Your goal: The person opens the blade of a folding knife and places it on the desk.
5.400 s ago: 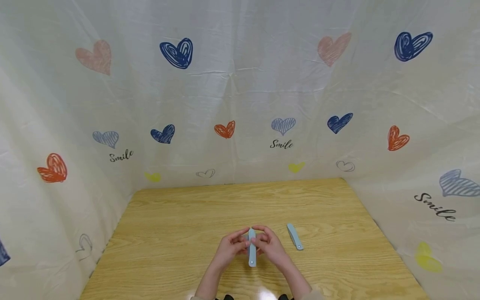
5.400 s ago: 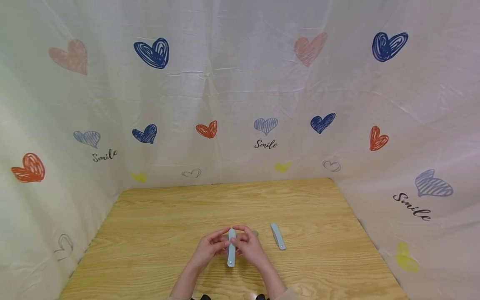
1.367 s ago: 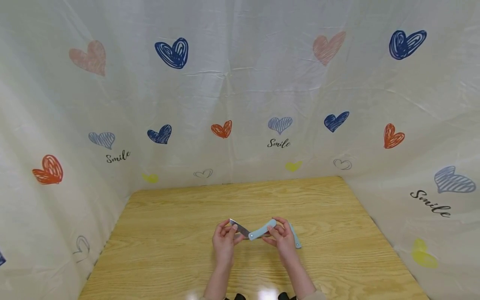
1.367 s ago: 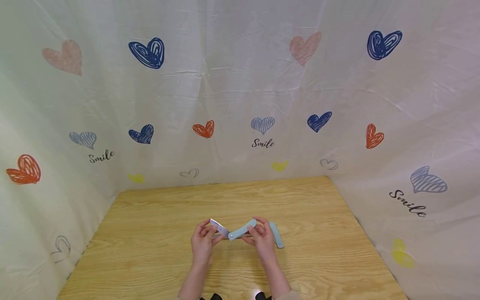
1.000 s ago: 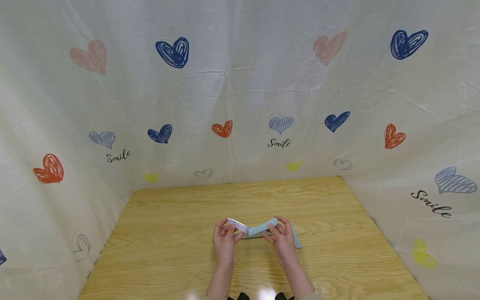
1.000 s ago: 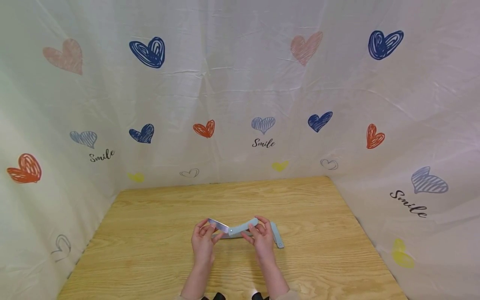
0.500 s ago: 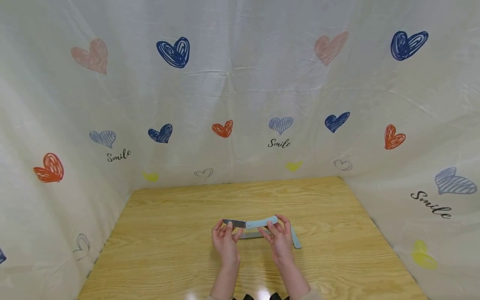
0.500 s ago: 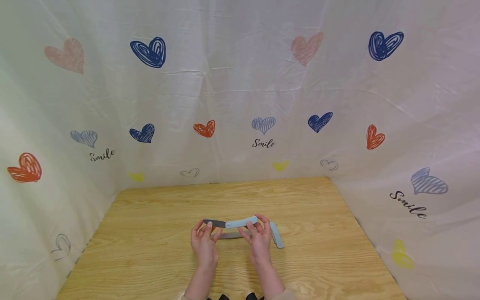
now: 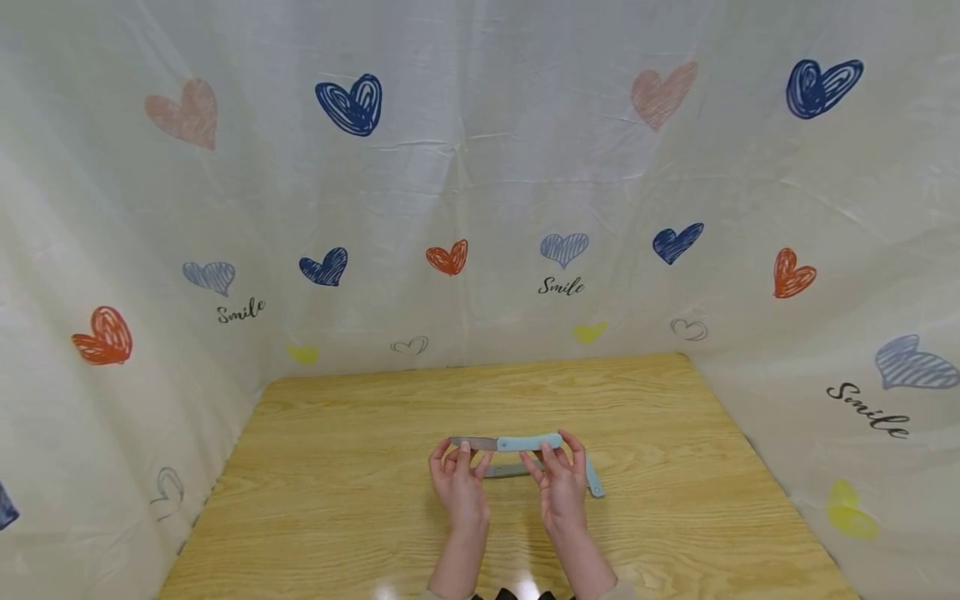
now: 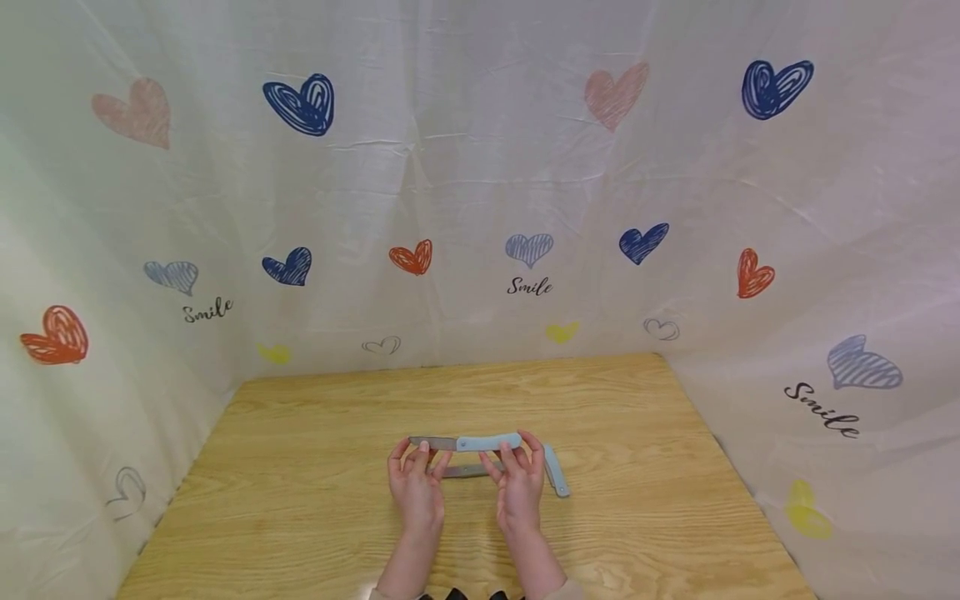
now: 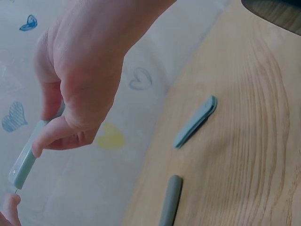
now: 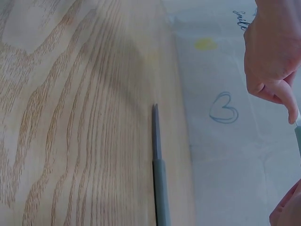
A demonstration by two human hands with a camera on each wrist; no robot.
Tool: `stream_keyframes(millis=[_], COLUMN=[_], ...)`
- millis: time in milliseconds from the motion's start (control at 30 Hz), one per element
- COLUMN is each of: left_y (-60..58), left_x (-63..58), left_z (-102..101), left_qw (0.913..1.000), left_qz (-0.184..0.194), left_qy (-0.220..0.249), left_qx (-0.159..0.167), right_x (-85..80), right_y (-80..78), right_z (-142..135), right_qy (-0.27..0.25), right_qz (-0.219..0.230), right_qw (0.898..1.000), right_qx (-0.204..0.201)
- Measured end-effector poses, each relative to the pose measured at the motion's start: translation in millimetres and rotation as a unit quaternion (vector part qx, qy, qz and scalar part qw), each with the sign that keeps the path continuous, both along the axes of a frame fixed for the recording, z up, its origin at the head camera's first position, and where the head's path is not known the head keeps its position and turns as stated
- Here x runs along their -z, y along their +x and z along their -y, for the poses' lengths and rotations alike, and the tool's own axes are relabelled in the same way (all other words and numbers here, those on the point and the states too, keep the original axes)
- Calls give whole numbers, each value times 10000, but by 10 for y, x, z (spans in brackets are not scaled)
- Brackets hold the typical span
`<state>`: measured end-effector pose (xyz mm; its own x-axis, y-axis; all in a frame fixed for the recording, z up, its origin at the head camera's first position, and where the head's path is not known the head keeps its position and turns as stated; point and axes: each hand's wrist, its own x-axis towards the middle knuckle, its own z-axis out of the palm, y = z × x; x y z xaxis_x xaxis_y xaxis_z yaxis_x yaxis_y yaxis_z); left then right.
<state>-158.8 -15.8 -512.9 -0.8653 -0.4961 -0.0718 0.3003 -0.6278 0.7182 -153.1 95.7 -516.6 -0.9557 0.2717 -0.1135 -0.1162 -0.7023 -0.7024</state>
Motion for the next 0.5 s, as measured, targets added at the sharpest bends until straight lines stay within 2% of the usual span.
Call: stream_keyframes(millis=[167,300,500], left_y=[-4,-12,-45], left_x=[6,23,54], left_z=[-24,-31,-40], left_qw=[10000,10000,9993], left_qz=[-61,39,290], left_qy=[56,44,106], left_qx=[-9,-64,-222], right_x=[18,31,72], right_y=[3,-6,-43], right_z=[-7,-8,21], right_qy=[-62,-140,-172], right_qz=[-93,-58,141], right_qw=[9999,9999,9994], right_qx=[-19,-20,268])
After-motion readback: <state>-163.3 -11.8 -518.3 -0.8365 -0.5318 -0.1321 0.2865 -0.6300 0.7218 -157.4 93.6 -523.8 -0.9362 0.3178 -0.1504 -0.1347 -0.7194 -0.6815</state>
